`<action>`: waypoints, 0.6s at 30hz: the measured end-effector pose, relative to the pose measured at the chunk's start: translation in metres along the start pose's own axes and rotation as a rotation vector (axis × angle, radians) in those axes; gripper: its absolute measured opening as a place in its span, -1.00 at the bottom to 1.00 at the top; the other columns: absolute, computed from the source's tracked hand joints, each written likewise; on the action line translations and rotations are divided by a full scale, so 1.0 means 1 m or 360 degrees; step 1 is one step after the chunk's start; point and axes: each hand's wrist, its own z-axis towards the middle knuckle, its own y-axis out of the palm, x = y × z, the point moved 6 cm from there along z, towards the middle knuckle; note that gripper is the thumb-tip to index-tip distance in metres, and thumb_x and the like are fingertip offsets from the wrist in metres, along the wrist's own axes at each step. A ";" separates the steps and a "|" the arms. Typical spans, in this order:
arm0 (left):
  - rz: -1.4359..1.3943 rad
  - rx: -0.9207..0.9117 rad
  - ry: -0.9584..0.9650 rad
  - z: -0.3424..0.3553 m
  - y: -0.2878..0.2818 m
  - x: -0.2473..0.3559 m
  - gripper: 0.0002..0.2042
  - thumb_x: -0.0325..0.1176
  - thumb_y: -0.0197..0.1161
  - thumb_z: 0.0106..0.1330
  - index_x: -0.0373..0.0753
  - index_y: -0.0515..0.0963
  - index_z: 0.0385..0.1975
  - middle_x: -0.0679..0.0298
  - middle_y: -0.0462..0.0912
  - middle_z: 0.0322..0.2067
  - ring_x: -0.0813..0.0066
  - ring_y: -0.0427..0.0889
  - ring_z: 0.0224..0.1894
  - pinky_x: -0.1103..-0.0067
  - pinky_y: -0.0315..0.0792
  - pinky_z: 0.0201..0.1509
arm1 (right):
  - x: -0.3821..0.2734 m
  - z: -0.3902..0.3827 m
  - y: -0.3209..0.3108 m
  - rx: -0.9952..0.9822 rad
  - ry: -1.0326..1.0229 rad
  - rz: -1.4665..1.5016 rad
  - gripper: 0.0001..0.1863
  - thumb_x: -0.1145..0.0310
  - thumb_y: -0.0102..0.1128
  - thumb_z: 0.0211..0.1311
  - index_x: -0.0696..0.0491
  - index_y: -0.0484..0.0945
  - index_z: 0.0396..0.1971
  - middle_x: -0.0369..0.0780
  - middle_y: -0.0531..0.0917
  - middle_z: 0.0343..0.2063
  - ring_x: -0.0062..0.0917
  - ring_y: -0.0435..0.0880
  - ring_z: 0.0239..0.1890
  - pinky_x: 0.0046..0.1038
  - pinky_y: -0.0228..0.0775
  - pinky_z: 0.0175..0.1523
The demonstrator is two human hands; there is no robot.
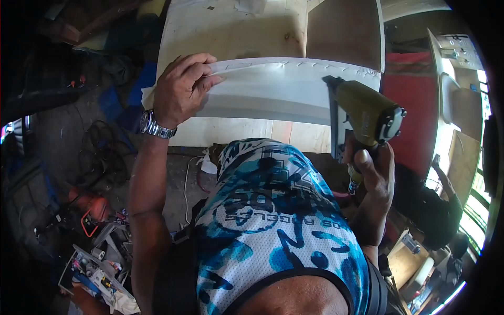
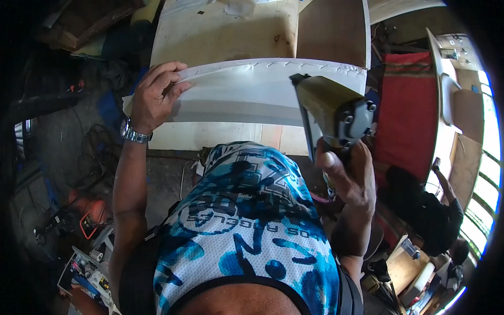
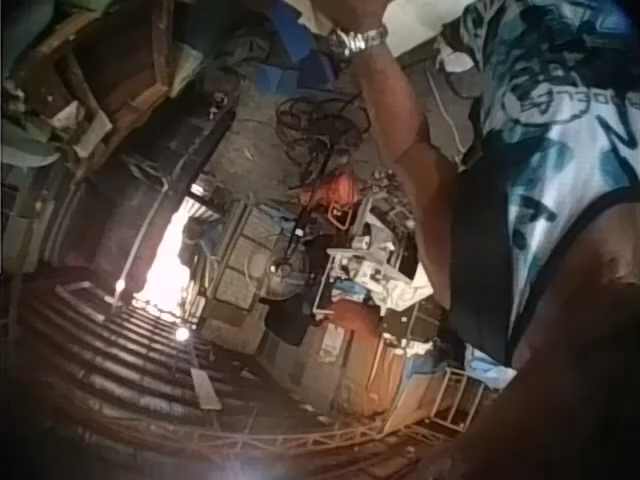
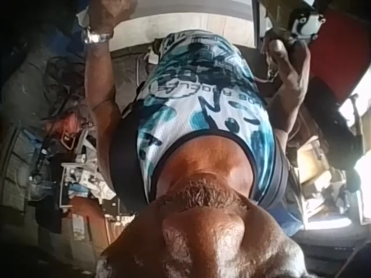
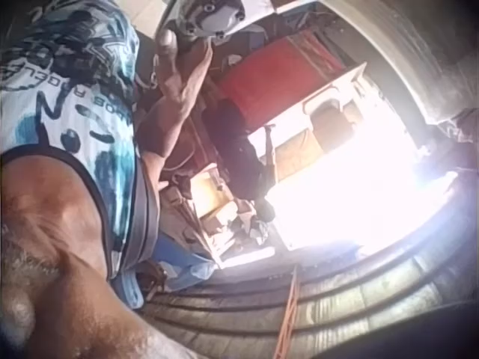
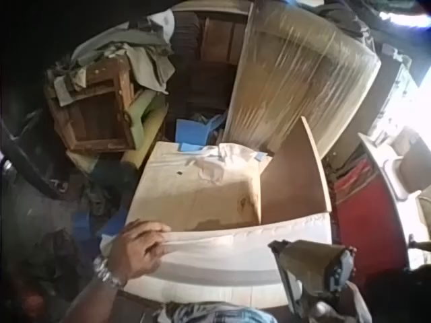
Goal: The recorder is stapling white upholstery fabric onto a wooden furniture frame using a pneumatic stapler.
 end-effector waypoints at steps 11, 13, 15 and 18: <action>0.0027 0.0150 -0.0048 0.009 0.005 0.005 -0.92 -0.42 0.24 0.30 -0.27 0.58 -0.30 0.19 0.71 -0.24 0.20 0.67 -0.21 0.37 0.55 -0.12 | 0.005 0.046 0.034 -0.0105 -0.0089 -0.0664 -0.23 -0.37 0.17 0.21 0.23 0.53 -0.37 -0.19 0.54 -0.65 -0.55 0.50 -0.58 -0.40 0.36 -0.47; 0.0028 0.0158 -0.0056 0.012 0.008 0.006 -0.91 -0.40 0.22 0.30 -0.26 0.58 -0.30 0.19 0.70 -0.26 0.19 0.66 -0.23 0.36 0.54 -0.13 | 0.003 0.051 0.036 -0.0109 -0.0022 -0.0824 -0.20 -0.40 0.15 0.20 0.24 0.54 -0.36 -0.17 0.57 -0.66 -0.48 0.58 -0.57 -0.36 0.43 -0.44; 0.0055 0.0106 -0.0133 0.015 0.012 0.005 -0.90 -0.38 0.20 0.30 -0.27 0.56 -0.32 0.20 0.69 -0.28 0.17 0.65 -0.22 0.34 0.54 -0.13 | -0.001 0.057 0.037 -0.0105 0.0009 -0.0915 -0.20 -0.40 0.14 0.20 0.23 0.56 -0.35 -0.16 0.58 -0.67 -0.44 0.61 -0.58 -0.34 0.46 -0.43; 0.0078 0.0108 -0.0168 0.019 0.018 0.005 -0.89 -0.37 0.21 0.29 -0.27 0.54 -0.34 0.19 0.68 -0.30 0.16 0.65 -0.22 0.34 0.54 -0.13 | -0.006 0.061 0.039 -0.0077 0.0006 -0.0933 -0.21 -0.40 0.11 0.22 0.21 0.55 -0.37 -0.17 0.57 -0.68 -0.48 0.59 -0.60 -0.35 0.45 -0.45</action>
